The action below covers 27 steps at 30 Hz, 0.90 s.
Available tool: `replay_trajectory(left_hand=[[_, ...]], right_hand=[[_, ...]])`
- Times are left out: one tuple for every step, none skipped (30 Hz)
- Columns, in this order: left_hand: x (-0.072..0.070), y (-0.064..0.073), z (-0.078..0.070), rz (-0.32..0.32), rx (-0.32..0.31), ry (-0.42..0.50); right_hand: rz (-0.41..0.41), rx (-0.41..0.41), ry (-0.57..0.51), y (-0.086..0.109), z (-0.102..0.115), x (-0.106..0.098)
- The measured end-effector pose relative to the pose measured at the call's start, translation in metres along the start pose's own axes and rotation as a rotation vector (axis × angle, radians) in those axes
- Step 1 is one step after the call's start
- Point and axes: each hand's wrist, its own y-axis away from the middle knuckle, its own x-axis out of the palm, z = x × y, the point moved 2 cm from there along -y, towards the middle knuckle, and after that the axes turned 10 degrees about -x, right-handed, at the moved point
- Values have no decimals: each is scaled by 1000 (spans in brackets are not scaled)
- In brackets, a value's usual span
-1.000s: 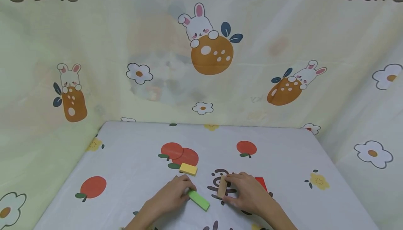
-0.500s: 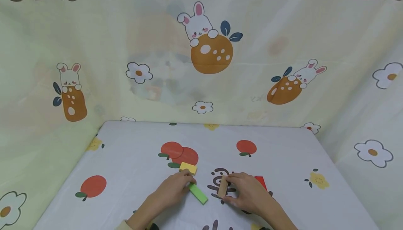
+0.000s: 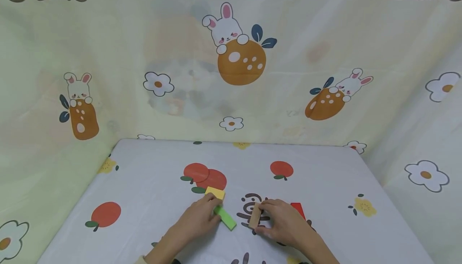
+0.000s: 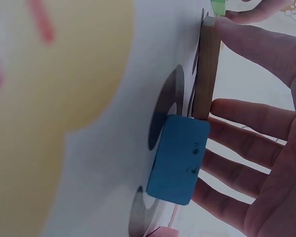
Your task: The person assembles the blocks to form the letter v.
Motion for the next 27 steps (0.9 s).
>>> replay_trajectory(left_hand=[[1, 1, -1, 5, -13, -3], [1, 3, -3, 7, -28, -4], [1, 4, -4, 1, -43, -11], [0, 6, -6, -6, -59, -10], [0, 7, -7, -14, -73, -11], [0, 8, -9, -28, -86, -8], [0, 9, -10, -39, -98, -8], [1, 9, -11, -50, -109, -5], [2, 10, -11, -61, -116, -2], [3, 10, -12, -69, -123, 1], [4, 10, -12, -76, -128, -1], [5, 10, -13, -82, -134, -3], [6, 10, -13, -87, -140, -7], [7, 10, -13, -90, -146, -10], [8, 9, -13, -93, -150, -17], [8, 9, -13, -94, -154, -24], [8, 9, -14, -94, -156, -31], [9, 8, -14, -94, -156, -35], [9, 8, -14, -93, -157, -40], [9, 8, -14, -89, -157, -42], [9, 7, -15, -87, -156, -45], [10, 7, -15, -84, -156, -49], [10, 7, -15, -82, -156, -50], [10, 7, -15, -82, -156, -52], [10, 7, -15, -80, -155, -55], [11, 7, -14, -78, -155, -62], [11, 7, -14, -75, -156, -66]], right_hand=[[1, 2, 0, 0, 0, 0], [-1, -2, 1, 0, 0, 0], [-5, -6, 4, 0, -1, 0], [-10, -12, 8, 1, -1, 0], [-15, -18, 12, 1, -1, 1], [-21, -23, 12, 1, -1, 1], [-24, -27, 18, 1, -1, 1], [-27, -30, 20, 1, -2, 1], [-27, -30, 20, 1, -2, 1], [-27, -29, 19, 1, -2, 1], [-24, -26, 17, 1, -2, 1], [-23, -24, 14, 1, -2, 1], [-21, -23, 13, 1, -2, 1], [-23, -23, 11, 1, -2, 1], [-28, -27, 13, 1, -2, 1], [-34, -33, 16, 0, -2, 1], [-41, -39, 20, 0, -2, 1], [-48, -46, 25, 0, -2, 0], [-56, -54, 30, 0, -2, 0], [-60, -59, 35, 0, -2, 0], [-62, -64, 37, 0, -2, 0], [-62, -67, 37, 0, -3, -1], [-61, -69, 37, 1, -3, -1], [-59, -70, 36, 1, -2, -1], [-58, -71, 37, 1, -2, -1], [-56, -69, 37, 1, -2, -1], [-52, -63, 36, 1, -2, -1]])
